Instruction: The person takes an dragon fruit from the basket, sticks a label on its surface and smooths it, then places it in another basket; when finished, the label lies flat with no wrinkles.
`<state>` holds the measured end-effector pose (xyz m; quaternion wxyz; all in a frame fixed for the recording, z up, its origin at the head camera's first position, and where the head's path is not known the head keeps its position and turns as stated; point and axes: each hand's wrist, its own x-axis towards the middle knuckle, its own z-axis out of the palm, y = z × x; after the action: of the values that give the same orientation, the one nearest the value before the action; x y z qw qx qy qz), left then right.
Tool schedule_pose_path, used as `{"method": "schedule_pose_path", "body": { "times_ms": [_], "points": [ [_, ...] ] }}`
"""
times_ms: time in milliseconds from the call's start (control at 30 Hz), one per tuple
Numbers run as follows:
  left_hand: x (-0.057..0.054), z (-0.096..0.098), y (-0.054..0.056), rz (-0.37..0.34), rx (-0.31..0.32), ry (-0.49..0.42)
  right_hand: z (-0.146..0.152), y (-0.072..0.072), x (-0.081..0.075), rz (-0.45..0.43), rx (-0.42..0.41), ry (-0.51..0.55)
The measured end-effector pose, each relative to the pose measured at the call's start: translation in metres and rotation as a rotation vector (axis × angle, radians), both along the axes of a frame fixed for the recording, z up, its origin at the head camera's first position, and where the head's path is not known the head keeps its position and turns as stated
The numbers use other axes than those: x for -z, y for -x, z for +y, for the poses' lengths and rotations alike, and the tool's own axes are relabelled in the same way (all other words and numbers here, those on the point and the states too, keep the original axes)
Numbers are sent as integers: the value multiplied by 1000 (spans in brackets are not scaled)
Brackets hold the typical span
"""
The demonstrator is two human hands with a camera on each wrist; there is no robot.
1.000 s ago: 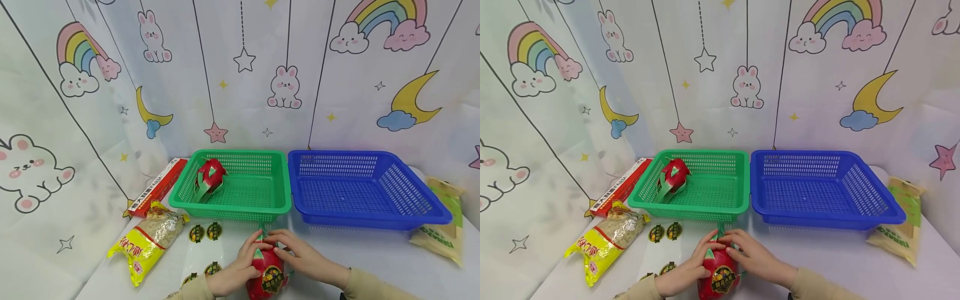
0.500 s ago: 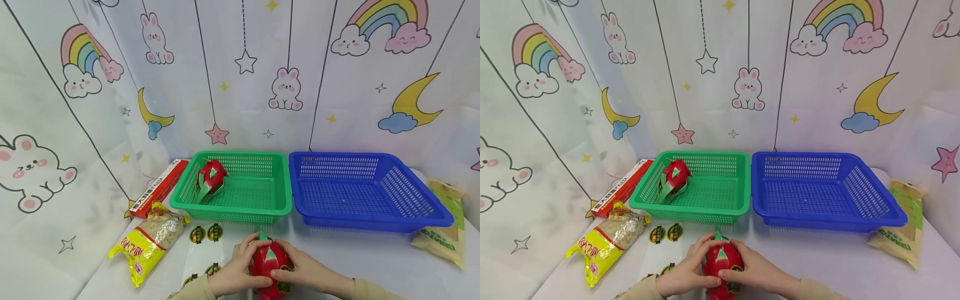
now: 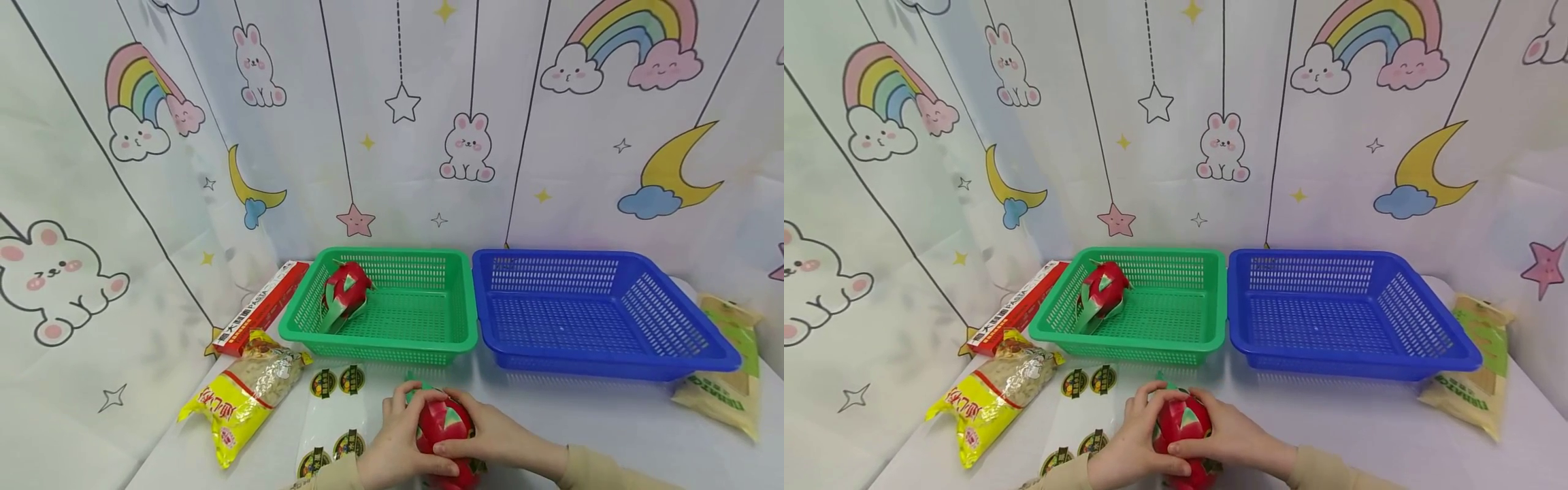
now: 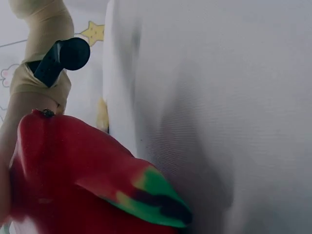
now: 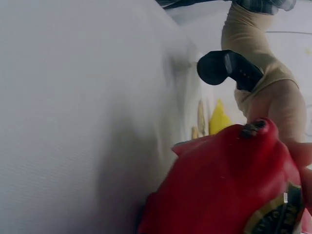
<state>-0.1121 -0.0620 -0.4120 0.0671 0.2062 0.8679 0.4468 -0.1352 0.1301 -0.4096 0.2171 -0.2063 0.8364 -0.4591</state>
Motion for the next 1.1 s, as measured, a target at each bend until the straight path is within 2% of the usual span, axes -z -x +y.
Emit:
{"method": "schedule_pose_path", "body": {
  "times_ms": [167, 267, 400, 500, 567, 700, 800, 1000, 1100],
  "points": [
    [-6, -2, 2, -2, 58, 50, 3, 2, -3, -39, -7, -16],
    [-10, -6, 4, 48, 106, 142, 5, 1, -4, -34, -4, -17],
    [-10, -12, 8, 244, 131, 289, 8, -1, -5, 54, 0, -57],
    [-9, -15, 12, 365, 106, 358, 10, -4, -8, 169, 6, -130],
    [-8, -17, 15, 410, 81, 392, 14, -7, -11, 244, 12, -175],
    [-6, -18, 19, 459, 43, 427, 22, -13, -18, 346, 18, -249],
    [-5, -18, 20, 469, 25, 433, 29, -17, -25, 411, 23, -304],
    [-7, -13, 23, 442, 46, 396, 43, -23, -44, 480, 41, -354],
    [-7, -8, 25, 442, 56, 415, 50, -24, -55, 540, 59, -393]
  ]
}}
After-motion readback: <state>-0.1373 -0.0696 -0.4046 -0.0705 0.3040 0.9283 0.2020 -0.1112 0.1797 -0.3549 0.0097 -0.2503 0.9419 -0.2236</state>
